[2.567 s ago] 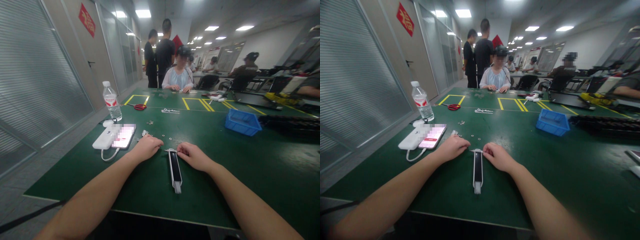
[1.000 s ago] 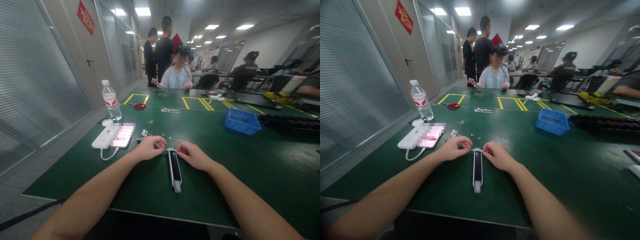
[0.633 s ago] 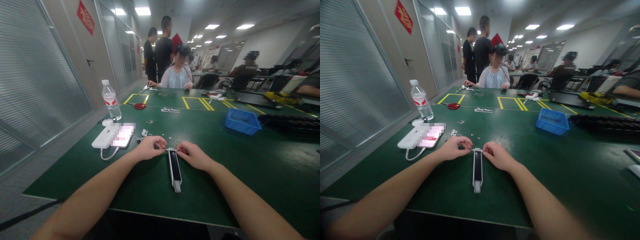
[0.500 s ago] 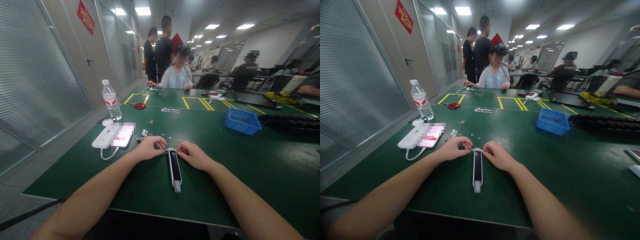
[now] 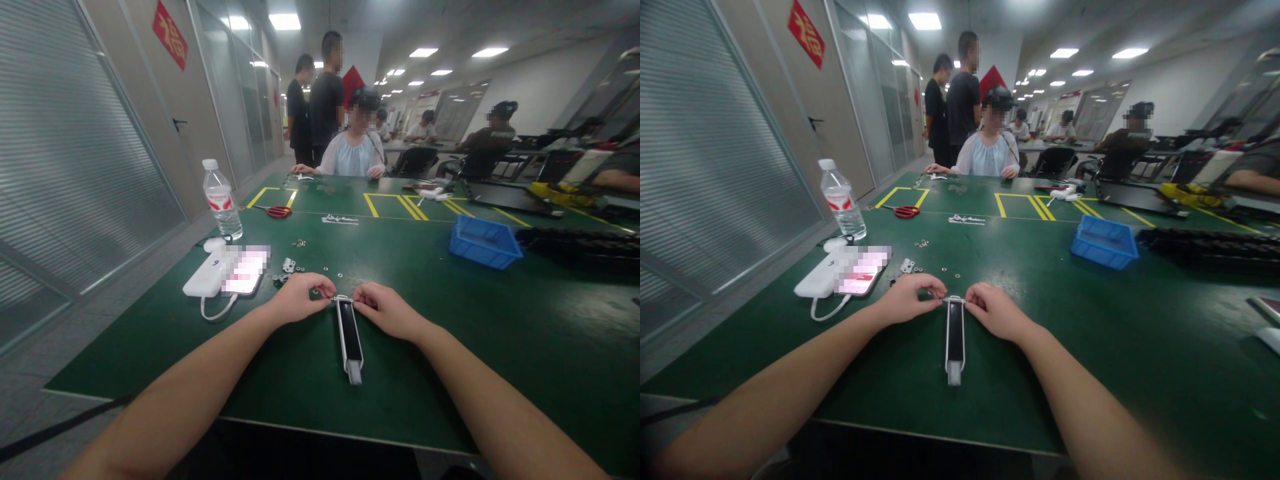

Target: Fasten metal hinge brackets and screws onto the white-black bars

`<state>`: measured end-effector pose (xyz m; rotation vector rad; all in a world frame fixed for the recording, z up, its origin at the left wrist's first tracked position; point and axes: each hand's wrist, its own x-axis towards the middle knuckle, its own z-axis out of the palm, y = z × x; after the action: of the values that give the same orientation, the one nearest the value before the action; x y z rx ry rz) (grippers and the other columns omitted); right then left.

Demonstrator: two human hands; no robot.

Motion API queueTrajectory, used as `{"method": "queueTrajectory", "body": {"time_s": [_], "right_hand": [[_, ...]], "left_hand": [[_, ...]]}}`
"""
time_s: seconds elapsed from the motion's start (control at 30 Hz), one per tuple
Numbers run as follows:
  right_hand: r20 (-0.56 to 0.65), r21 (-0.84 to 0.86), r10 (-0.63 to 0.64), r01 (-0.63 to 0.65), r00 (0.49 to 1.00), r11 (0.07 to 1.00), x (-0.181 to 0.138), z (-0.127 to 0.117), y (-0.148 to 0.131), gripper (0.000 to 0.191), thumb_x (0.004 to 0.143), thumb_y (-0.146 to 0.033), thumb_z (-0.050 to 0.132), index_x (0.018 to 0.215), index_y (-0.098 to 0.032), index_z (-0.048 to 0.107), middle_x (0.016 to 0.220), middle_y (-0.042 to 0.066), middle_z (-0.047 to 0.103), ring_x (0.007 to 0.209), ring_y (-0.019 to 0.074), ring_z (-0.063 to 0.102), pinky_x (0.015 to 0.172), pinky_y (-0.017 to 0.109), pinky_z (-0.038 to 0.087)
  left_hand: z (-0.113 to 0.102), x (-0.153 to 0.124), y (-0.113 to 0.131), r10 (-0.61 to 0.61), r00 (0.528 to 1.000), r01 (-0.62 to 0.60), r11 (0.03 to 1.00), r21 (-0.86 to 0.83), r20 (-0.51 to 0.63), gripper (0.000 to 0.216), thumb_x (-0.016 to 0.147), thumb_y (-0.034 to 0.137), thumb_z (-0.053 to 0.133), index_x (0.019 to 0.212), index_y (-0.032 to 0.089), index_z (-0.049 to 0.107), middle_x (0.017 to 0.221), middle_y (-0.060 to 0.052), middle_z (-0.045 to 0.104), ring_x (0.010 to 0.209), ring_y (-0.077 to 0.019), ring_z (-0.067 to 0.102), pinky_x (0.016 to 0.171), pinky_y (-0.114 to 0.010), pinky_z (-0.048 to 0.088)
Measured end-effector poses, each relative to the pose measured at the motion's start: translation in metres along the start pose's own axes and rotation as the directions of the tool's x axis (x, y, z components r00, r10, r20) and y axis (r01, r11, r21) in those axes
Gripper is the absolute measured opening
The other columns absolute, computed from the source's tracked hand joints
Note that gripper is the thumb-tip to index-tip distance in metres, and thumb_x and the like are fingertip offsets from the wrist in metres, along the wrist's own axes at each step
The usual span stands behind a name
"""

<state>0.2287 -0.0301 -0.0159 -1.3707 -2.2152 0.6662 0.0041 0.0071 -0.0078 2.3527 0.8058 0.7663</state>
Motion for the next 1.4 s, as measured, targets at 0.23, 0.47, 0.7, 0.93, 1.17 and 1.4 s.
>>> {"method": "queueTrajectory", "body": {"time_s": [0.23,0.47,0.7,0.93,1.17,1.4], "right_hand": [[-0.007,-0.009,-0.007,0.007,1.000,1.000,0.0004,0.0010,0.0005,0.005,0.084,-0.020,0.052,0.081,-0.018,0.056,0.070,-0.001,0.050,0.063,0.0121,0.045,0.059,0.025,0.037],[-0.008,-0.010,-0.009,0.009,1.000,1.000,0.0011,0.0016,0.0012,0.004,0.084,-0.019,0.053,0.081,-0.018,0.056,0.071,-0.001,0.050,0.064,0.0120,0.046,0.060,0.025,0.038],[-0.006,-0.014,-0.004,0.004,1.000,1.000,0.0008,0.0012,0.0011,0.004,0.084,-0.019,0.053,0.082,-0.017,0.056,0.071,-0.001,0.049,0.064,0.0123,0.046,0.060,0.025,0.037],[0.001,-0.019,0.001,-0.001,1.000,1.000,-0.0002,-0.0004,-0.0015,0.004,0.084,-0.017,0.053,0.082,-0.017,0.056,0.072,0.000,0.050,0.065,0.0127,0.047,0.061,0.026,0.038],[-0.001,-0.022,-0.003,0.003,1.000,1.000,0.0006,0.0010,0.0015,0.004,0.084,-0.018,0.053,0.082,-0.017,0.056,0.071,0.000,0.050,0.065,0.0124,0.047,0.060,0.025,0.037],[0.002,-0.004,0.000,0.000,1.000,1.000,0.0005,0.0009,0.0005,0.005,0.084,-0.018,0.052,0.082,-0.017,0.056,0.071,0.000,0.049,0.064,0.0124,0.046,0.060,0.025,0.038]], "left_hand": [[0.0040,0.0004,0.0006,0.072,0.997,-0.073,0.995,0.071,0.014,0.013,0.075,0.010,0.062,0.087,0.015,0.064,0.083,-0.002,0.065,0.077,-0.0119,0.060,0.074,-0.025,0.049],[0.0084,0.0006,0.0009,0.102,0.995,-0.099,0.991,0.091,-0.023,0.014,0.076,0.010,0.061,0.089,0.015,0.062,0.084,-0.002,0.063,0.078,-0.0122,0.059,0.075,-0.025,0.048],[0.0085,0.0000,0.0000,0.108,0.993,-0.103,0.989,0.103,-0.041,0.016,0.076,0.011,0.062,0.092,0.014,0.061,0.085,-0.002,0.062,0.078,-0.0122,0.059,0.075,-0.025,0.048],[0.0071,0.0000,-0.0011,0.072,0.997,-0.064,0.979,0.195,-0.035,0.019,0.076,0.017,0.066,0.095,0.017,0.061,0.081,0.000,0.065,0.080,-0.0144,0.061,0.079,-0.028,0.045],[0.0084,0.0002,-0.0023,0.089,0.996,-0.081,0.972,0.219,-0.029,0.020,0.076,0.017,0.066,0.095,0.018,0.062,0.082,0.001,0.068,0.082,-0.0151,0.063,0.081,-0.029,0.043],[0.0091,-0.0005,-0.0062,0.071,0.997,-0.074,0.968,0.241,0.020,0.021,0.078,0.020,0.065,0.099,0.019,0.060,0.087,0.002,0.067,0.085,-0.0156,0.063,0.082,-0.031,0.039]]}}
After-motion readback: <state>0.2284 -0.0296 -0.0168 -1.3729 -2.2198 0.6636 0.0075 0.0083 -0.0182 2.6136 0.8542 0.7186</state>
